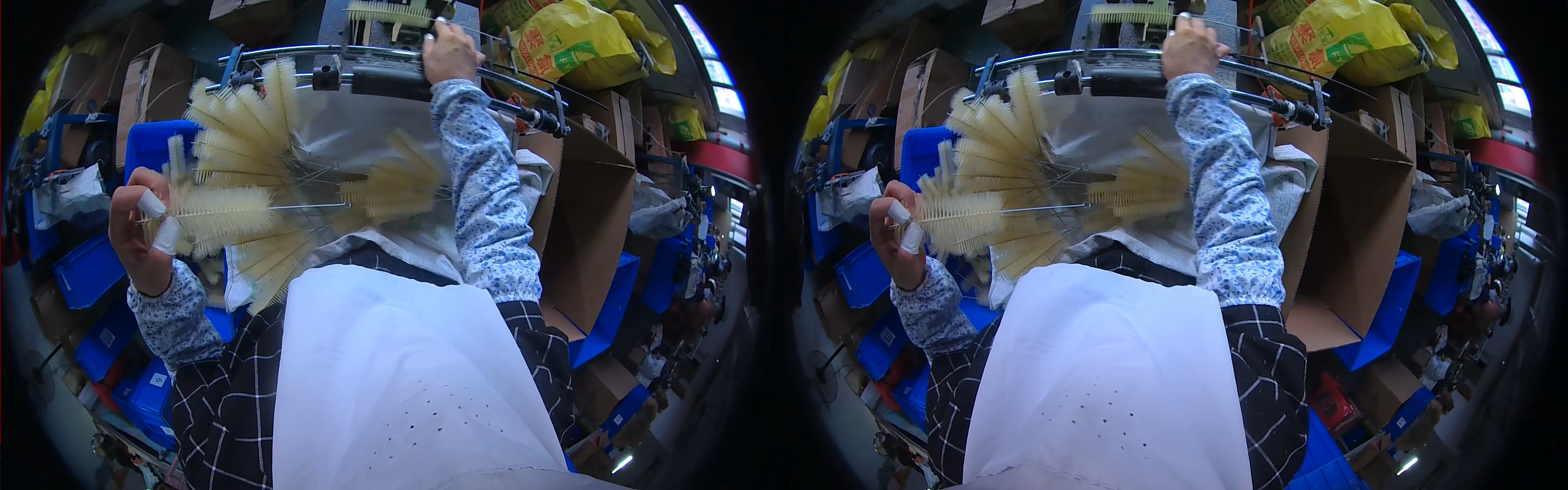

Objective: Assembling industrial cleaning brushes by loading components into a machine or jig.

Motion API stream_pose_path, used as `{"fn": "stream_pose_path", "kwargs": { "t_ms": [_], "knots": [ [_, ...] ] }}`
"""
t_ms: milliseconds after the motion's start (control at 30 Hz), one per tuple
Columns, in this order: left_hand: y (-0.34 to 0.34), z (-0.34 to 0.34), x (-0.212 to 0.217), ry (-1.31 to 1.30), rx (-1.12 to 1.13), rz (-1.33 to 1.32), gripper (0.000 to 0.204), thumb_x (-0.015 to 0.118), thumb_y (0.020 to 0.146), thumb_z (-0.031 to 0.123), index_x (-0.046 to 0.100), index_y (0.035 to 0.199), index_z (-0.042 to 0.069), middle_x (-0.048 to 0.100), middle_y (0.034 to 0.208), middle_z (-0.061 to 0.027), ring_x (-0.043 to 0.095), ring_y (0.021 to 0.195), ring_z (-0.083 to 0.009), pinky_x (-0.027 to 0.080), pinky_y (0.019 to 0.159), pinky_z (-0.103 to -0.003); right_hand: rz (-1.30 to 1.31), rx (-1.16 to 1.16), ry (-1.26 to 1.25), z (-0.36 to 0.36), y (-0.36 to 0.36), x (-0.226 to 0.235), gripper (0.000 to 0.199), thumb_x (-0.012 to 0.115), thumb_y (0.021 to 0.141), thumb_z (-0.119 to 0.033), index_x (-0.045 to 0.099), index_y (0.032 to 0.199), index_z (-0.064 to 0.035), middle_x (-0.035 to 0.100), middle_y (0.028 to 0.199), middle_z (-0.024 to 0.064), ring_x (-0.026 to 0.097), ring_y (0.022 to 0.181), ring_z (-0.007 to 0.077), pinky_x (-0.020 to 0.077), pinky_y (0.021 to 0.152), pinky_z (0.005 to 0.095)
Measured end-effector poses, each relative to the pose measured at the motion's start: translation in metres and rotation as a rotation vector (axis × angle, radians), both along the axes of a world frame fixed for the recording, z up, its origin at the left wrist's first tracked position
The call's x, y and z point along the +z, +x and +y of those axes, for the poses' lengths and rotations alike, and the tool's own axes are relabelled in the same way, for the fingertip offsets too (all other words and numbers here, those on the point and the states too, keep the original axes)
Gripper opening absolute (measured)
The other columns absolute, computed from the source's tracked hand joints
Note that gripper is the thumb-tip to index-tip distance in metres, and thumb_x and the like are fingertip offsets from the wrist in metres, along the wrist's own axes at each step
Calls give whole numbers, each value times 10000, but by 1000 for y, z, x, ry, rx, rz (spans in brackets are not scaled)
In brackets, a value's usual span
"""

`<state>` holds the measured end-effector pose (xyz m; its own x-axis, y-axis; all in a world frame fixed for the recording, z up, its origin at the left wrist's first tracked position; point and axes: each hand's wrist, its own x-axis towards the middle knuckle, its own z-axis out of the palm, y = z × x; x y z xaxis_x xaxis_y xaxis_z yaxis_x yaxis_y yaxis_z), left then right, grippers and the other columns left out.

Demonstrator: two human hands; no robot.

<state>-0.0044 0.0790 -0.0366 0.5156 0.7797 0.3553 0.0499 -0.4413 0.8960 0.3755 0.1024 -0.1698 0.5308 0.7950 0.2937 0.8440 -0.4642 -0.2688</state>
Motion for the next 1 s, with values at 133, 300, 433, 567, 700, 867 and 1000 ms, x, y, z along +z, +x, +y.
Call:
{"fn": "stream_pose_path", "kwargs": {
  "t_ms": [133,300,433,567,700,867,1000],
  "knots": [
    [-12,3,-3,56,-7,-37,237,533,697,118,431,900,52,357,793,-50,357,628,-71,331,562,-187,-32,-6,31,-25,48,-6,319,520,733,-252,555,1023,-123,546,990,89,516,927,255,377,771,461],
    [-27,4,-3,40,71,-60,348,540,765,282,443,1006,51,386,888,-76,397,730,-98,353,630,-195,152,97,71,-47,126,-17,320,553,723,-246,559,1025,-139,544,1026,73,516,942,247,375,792,452],
    [-7,9,-6,-45,-61,-129,369,512,763,236,430,1070,49,379,971,-91,419,803,-115,367,670,-205,54,-74,-217,-42,153,9,307,475,774,-324,551,1047,-207,526,1089,45,465,1014,273,338,850,453],
    [7,11,-7,-239,-63,-58,379,505,727,164,421,1076,43,441,964,-56,461,787,-89,406,667,-204,-309,63,-372,-49,172,17,262,420,807,-321,567,1001,-226,554,1029,47,474,987,256,347,858,371],
    [10,14,-23,-398,-179,-154,367,519,742,155,422,1078,44,474,950,-45,503,785,-98,451,654,-202,130,288,-287,-90,193,47,231,459,802,-157,570,1005,-151,568,977,108,527,936,222,402,800,281],
    [68,1,-43,-543,-241,-266,364,551,762,183,412,1070,48,468,927,-69,524,753,-102,488,634,-240,879,498,-431,-138,91,105,366,493,790,-87,443,1150,-43,518,1072,118,522,935,233,426,805,305],
    [109,-24,-64,-546,-229,-227,303,546,760,112,420,1024,35,466,925,-74,533,774,-124,487,675,-260,968,779,-567,-114,-31,95,373,474,819,-136,403,1181,-81,511,1059,107,494,964,209,422,803,311]
  ]
}}
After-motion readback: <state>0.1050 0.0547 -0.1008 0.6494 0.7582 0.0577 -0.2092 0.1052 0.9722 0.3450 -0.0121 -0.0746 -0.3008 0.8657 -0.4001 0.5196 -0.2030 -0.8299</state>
